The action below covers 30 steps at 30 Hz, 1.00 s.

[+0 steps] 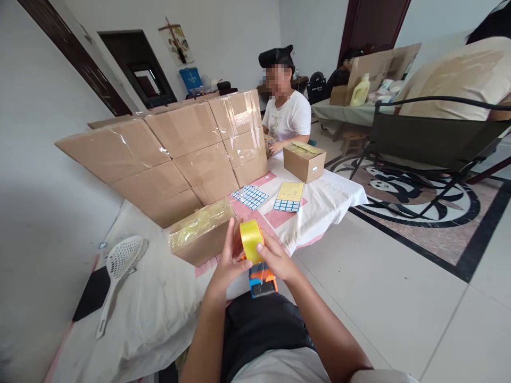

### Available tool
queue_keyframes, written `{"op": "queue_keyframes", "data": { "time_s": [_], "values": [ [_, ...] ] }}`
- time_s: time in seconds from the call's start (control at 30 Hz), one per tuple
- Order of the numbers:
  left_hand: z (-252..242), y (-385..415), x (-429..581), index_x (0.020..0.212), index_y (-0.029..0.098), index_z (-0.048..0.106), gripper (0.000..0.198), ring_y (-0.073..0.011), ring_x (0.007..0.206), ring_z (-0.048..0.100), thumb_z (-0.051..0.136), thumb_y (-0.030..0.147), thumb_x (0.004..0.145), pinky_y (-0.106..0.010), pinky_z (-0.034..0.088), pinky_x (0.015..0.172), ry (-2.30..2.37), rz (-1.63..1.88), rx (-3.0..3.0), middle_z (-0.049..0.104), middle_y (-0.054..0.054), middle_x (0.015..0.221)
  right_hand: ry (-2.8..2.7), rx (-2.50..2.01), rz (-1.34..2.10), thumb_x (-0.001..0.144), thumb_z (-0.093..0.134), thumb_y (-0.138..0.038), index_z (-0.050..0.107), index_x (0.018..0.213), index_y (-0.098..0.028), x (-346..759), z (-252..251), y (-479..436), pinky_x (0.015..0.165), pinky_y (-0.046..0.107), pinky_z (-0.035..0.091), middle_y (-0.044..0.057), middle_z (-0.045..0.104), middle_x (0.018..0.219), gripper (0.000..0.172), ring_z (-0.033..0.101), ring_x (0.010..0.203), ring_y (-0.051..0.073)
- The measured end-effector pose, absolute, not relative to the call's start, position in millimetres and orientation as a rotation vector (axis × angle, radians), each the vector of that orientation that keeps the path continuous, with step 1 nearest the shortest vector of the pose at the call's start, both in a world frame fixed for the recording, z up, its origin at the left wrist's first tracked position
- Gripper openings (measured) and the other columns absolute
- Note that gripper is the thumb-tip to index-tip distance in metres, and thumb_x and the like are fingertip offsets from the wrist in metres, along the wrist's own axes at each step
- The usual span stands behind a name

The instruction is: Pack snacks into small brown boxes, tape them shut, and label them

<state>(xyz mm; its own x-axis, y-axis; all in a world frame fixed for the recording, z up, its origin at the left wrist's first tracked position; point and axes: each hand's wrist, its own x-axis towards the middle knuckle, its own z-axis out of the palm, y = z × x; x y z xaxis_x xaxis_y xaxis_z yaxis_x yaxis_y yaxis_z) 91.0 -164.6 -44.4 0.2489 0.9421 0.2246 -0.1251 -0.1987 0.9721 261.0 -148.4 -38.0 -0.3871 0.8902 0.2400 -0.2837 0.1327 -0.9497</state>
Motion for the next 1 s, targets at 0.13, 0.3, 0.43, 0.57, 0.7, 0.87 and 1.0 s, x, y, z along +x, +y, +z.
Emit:
{"op": "queue_keyframes", "data": {
  "time_s": [0.13,0.3,0.43,0.57,0.7,0.87,1.0],
  "values": [
    [-68,-166,118,0.148,0.031,0.047,0.071,-0.0303,0.149,0.04,0.066,0.064,0.087,-0.047,0.041,0.117,0.992,1.424,1.321,0.039,-0.013,0.162,-1.308,-0.767,1.164,0.091,0.055,-0.073,0.071,0.115,-0.024,261,-40,-132,0.083,0.041,0.059,0.007,0.075,0.099,0.057,0.072,0.098,0.029],
    [-65,-172,131,0.076,0.023,0.073,0.03,-0.0277,0.121,0.057,0.065,0.048,0.092,-0.045,0.042,0.109,1.301,1.506,1.489,0.064,-0.009,0.115,-1.119,-0.836,1.126,0.088,0.04,-0.086,0.072,0.103,-0.024,257,-49,-119,0.074,0.041,0.059,0.007,0.074,0.084,0.072,0.073,0.088,0.029],
    [-59,-181,141,0.064,0.022,0.064,0.032,-0.0212,0.091,0.058,0.07,0.043,0.087,-0.038,0.048,0.091,1.393,1.573,1.386,0.053,-0.004,0.085,-1.167,-0.967,1.032,0.082,0.056,-0.084,0.067,0.072,-0.025,250,-68,-116,0.069,0.041,0.058,0.005,0.064,0.063,0.061,0.068,0.074,0.027],
    [-63,-192,151,0.062,0.021,0.056,0.035,-0.0173,0.079,0.056,0.066,0.039,0.09,-0.032,0.047,0.077,1.416,1.535,1.32,0.05,-0.001,0.076,-0.996,-0.985,1.044,0.084,0.055,-0.08,0.064,0.07,-0.024,248,-78,-102,0.063,0.038,0.057,0.005,0.064,0.06,0.059,0.068,0.068,0.026],
    [-72,-198,146,0.062,0.021,0.053,0.035,-0.016,0.074,0.055,0.065,0.038,0.09,-0.03,0.045,0.072,1.416,1.481,1.338,0.05,0.0,0.073,-0.745,-0.934,1.021,0.083,0.056,-0.076,0.065,0.087,-0.021,250,-68,-80,0.065,0.033,0.057,0.004,0.072,0.076,0.056,0.072,0.08,0.025],
    [-79,-200,138,0.065,0.022,0.056,0.034,-0.0188,0.082,0.054,0.064,0.041,0.091,-0.034,0.044,0.078,1.448,1.504,1.486,0.052,-0.002,0.079,-0.634,-0.856,1.059,0.082,0.06,-0.071,0.061,0.093,-0.022,250,-50,-76,0.064,0.03,0.057,0.002,0.073,0.087,0.05,0.073,0.082,0.022],
    [-77,-208,135,0.068,0.023,0.059,0.029,-0.0217,0.086,0.053,0.064,0.04,0.091,-0.039,0.042,0.083,1.422,1.546,1.675,0.052,-0.003,0.081,-0.614,-0.851,1.196,0.084,0.064,-0.061,0.063,0.09,-0.022,255,-45,-96,0.06,0.031,0.056,0.0,0.072,0.078,0.04,0.071,0.072,0.021]
  ]
}}
